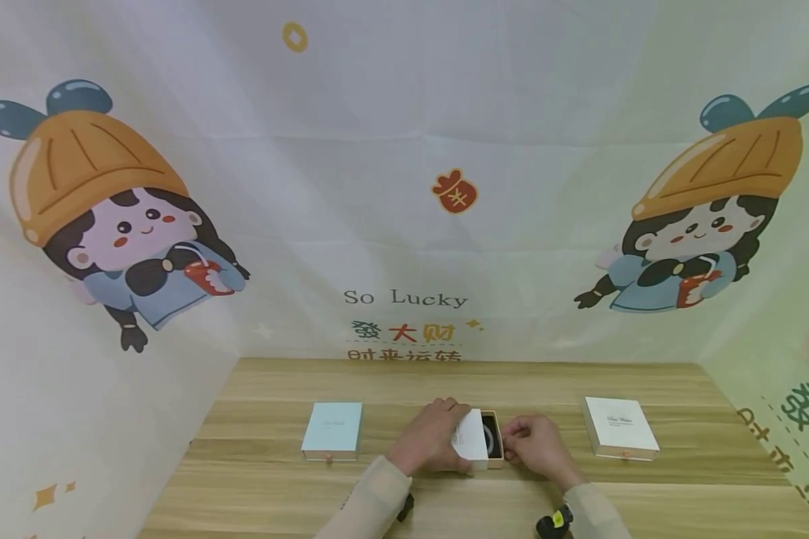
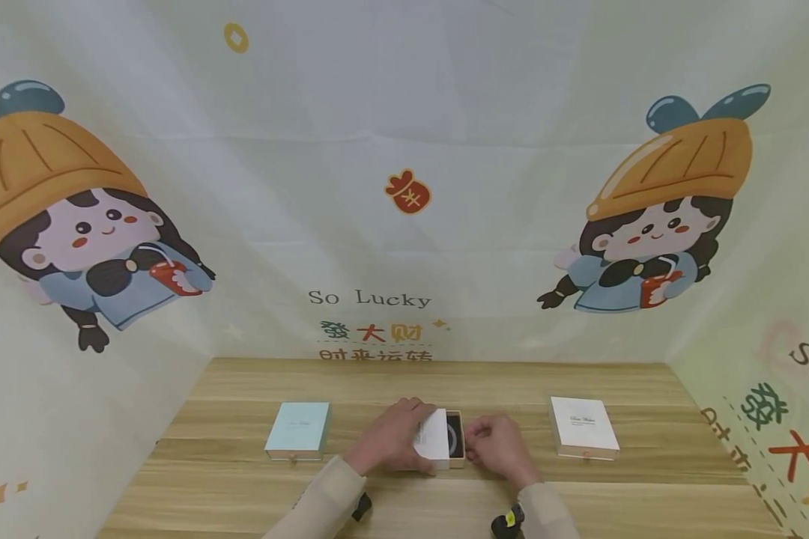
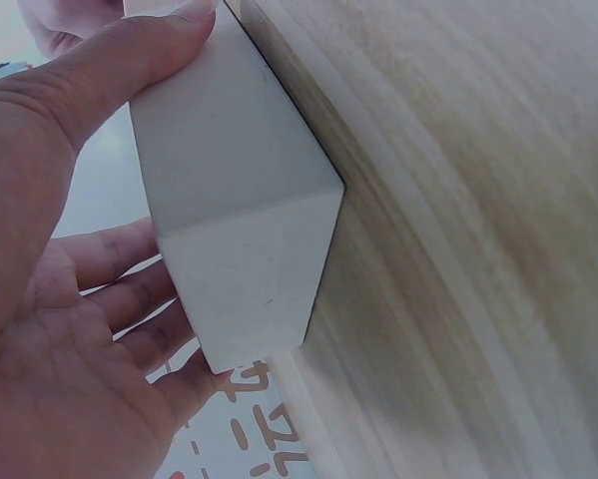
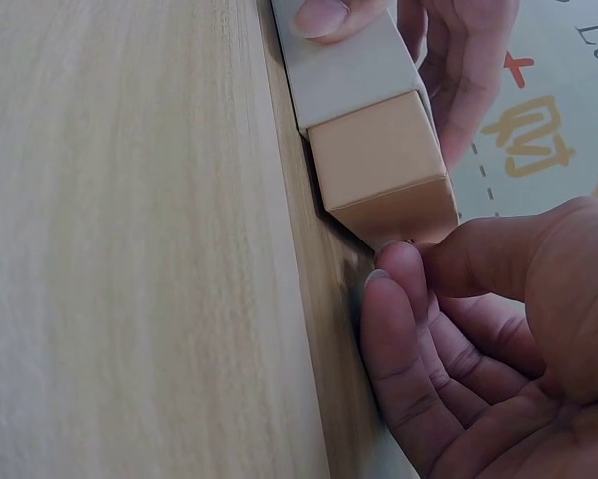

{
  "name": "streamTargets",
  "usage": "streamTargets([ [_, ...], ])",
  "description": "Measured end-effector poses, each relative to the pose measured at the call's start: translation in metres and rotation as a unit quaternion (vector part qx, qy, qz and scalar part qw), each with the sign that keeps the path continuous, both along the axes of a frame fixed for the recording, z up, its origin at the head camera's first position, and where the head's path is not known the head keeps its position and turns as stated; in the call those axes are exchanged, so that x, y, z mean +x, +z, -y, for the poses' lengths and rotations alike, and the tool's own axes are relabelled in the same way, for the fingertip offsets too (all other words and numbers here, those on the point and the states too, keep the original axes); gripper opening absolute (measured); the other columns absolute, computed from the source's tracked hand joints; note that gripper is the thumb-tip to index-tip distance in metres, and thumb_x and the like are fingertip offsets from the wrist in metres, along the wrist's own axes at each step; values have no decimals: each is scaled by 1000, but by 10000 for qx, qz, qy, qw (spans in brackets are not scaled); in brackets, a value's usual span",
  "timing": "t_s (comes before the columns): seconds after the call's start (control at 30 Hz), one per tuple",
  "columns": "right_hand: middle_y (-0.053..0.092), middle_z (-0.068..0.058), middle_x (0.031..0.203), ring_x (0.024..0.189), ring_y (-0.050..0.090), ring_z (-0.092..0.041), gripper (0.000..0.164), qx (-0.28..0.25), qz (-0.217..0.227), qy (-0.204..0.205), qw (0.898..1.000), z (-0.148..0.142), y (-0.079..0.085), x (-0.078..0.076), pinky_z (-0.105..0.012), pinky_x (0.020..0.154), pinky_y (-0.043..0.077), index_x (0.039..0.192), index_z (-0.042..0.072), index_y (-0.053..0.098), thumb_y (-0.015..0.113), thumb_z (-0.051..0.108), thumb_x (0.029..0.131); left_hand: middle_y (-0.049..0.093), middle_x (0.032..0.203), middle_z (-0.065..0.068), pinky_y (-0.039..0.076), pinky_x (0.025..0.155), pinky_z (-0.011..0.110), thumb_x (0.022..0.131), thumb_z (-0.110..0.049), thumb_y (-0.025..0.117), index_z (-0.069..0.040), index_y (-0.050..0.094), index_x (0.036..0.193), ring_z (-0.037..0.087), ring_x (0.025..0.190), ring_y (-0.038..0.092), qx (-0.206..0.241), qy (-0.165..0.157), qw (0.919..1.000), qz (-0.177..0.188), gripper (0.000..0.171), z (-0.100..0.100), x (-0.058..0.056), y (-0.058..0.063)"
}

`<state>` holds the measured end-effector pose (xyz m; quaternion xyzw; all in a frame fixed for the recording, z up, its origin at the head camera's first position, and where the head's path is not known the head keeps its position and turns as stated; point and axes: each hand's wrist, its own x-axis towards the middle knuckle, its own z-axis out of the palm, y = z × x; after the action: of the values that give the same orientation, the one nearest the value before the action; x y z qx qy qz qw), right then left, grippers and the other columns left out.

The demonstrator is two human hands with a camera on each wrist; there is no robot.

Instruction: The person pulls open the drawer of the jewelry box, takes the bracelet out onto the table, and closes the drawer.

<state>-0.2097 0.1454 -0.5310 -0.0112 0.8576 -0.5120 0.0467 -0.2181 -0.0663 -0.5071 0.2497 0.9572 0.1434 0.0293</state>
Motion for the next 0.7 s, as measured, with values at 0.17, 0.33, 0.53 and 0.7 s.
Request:
streamTargets([
  [0.17,67,-8,68,60,63,-14,8,12,53,-48,10000,-3,0,0,-28,55,58,86,-6,70,63,-8,88,63,128,1,50,98,28,65,-47,95,-14,55,144,13,110,55,-31,-1,10000,-12,94,-1,0,0],
  [0.33,68,-8,68,60,64,-14,8,26,53,-35,10000,-6,2,1,-29,56,58,87,-6,71,63,-8,87,63,127,1,50,97,28,64,-47,95,-14,55,144,13,109,55,-33,-14,10000,-38,95,0,0,-1],
  [0.53,68,-6,68,60,65,-15,9,86,27,-54,9999,-10,0,0,-30,56,59,87,-5,71,62,-8,87,64,126,0,50,96,27,63,-46,95,-14,55,143,13,108,55,10,-14,10000,-32,95,0,0,-1],
  [0.7,68,-6,68,61,65,-15,9,143,37,-78,9999,-13,0,0,-30,57,59,88,-5,71,62,-7,88,63,126,0,50,97,28,64,-46,96,-14,56,143,13,109,55,60,27,10000,13,94,1,0,-1],
])
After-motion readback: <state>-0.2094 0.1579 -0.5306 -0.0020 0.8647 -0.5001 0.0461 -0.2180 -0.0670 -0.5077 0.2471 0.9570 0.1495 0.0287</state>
